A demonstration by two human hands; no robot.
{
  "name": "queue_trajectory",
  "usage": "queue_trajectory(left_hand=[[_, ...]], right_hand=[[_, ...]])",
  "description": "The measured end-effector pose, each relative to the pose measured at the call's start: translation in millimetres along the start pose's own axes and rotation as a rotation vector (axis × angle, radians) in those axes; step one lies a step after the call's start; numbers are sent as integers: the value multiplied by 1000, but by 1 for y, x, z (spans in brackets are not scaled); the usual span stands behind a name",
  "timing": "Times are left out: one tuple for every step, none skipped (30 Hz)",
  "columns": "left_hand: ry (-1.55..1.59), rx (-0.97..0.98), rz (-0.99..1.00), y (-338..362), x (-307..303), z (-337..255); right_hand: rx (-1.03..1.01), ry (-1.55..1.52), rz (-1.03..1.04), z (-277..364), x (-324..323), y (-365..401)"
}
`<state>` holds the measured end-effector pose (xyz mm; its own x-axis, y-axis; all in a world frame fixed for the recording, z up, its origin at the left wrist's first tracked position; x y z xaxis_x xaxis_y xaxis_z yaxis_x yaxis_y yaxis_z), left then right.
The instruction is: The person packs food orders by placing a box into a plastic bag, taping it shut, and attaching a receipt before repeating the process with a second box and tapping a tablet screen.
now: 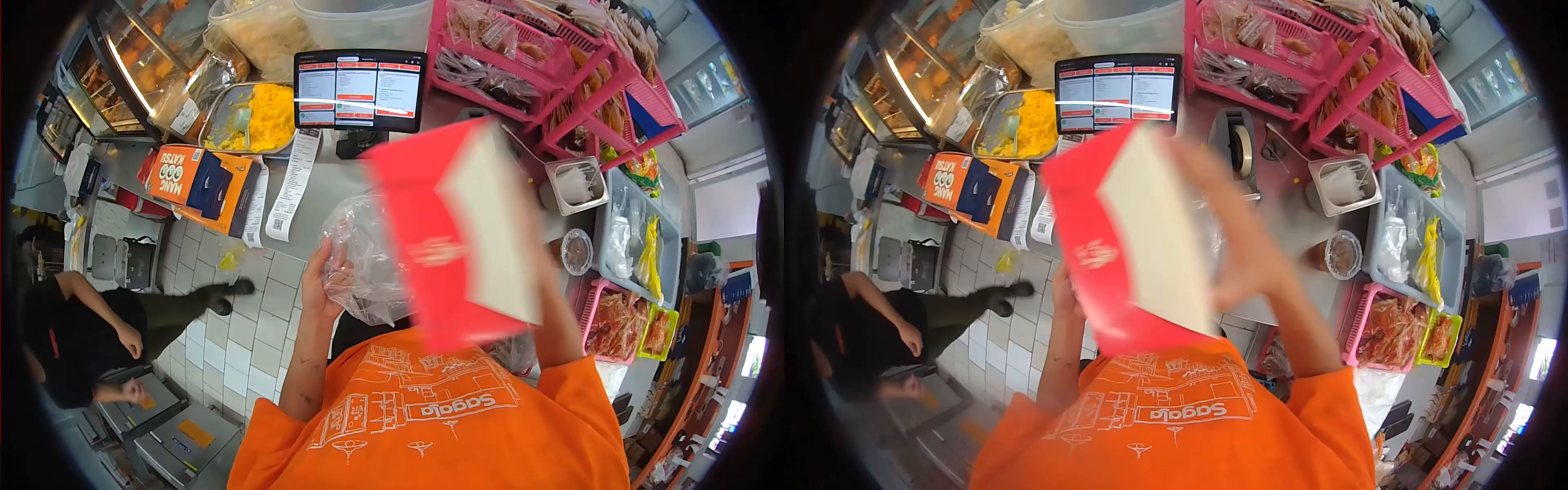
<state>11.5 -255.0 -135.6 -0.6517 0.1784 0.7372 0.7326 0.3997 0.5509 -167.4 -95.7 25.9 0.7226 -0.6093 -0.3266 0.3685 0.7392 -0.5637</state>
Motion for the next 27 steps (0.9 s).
queue_trajectory(left_hand=[[17, 57, -114, -1, 3, 0], [27, 115, -227, 0, 11, -2], [43, 138, -324, 0, 6, -10], [56, 162, -421, 1, 2, -17], [-111, 118, -247, -9, -27, -27], [-277, 78, -72, -15, -40, -34], [-264, 94, -75, -16, -40, -40], [-355, 84, -140, -16, -43, -41], [-448, 58, -207, -13, -47, -39], [-440, 44, -213, -12, -50, -37], [-442, 67, -139, -18, -44, -39], [-443, 91, -64, -23, -37, -40], [-436, 88, -55, -26, -35, -38], [-571, 212, -74, -28, -34, -42], [-705, 340, -97, -27, -31, -45], [-703, 340, -97, -23, -29, -44], [-711, 424, -143, -14, -28, -48], [-720, 512, -195, -6, -28, -53], [-731, 516, -211, -4, -33, -56], [-851, 366, -124, -5, -38, -50], [-961, 211, -37, -5, -42, -42], [-969, 210, -51, -5, -45, -43], [-1107, 331, -50, -7, -41, -47], [-1240, 457, -44, -10, -35, -54], [-1241, 461, -47, -13, -25, -68], [-1246, 521, -34, -11, -13, -85], [-1252, 578, -20, -6, 3, -101]], right_hand=[[-14, -16, 101, -6, 29, -5], [0, -49, 186, -16, 53, -8], [74, -78, 282, -27, 74, -8], [64, -81, 293, -39, 83, 0], [126, 169, 410, -59, 98, 13], [180, 425, 522, -76, 108, 22], [163, 423, 535, -82, 111, 24], [148, 601, 637, -88, 115, 32], [143, 777, 738, -93, 120, 40], [153, 813, 750, -96, 124, 43], [159, 823, 755, -97, 131, 43], [177, 814, 668, -93, 136, 43], [191, 804, 581, -88, 140, 42], [207, 810, 548, -85, 142, 41], [203, 816, 553, -78, 140, 38], [254, 762, 492, -66, 131, 32], [307, 704, 429, -56, 123, 29], [389, 760, 251, -51, 106, 29], [469, 802, 70, -49, 90, 33], [532, 858, -109, -54, 78, 41], [596, 912, -288, -62, 66, 55], [871, 664, -259, -98, 59, 87], [1132, 406, -223, -125, 58, 118], [1132, 400, -222, -117, 52, 121], [1237, 173, -308, -105, 47, 124], [1336, -60, -391, -92, 45, 128], [1342, -61, -389, -79, 42, 125]])
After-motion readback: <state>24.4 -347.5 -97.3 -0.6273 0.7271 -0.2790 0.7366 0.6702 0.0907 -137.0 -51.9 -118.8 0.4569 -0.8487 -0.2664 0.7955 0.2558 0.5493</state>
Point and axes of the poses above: each hand's wrist, its own y-axis away from the middle knuckle, its own x-axis out of the palm, z = x × y, the point moved 5 cm from there along -y, towards the middle knuckle, and after that the axes turned 3 degrees about -z, right-handed, at the moved point
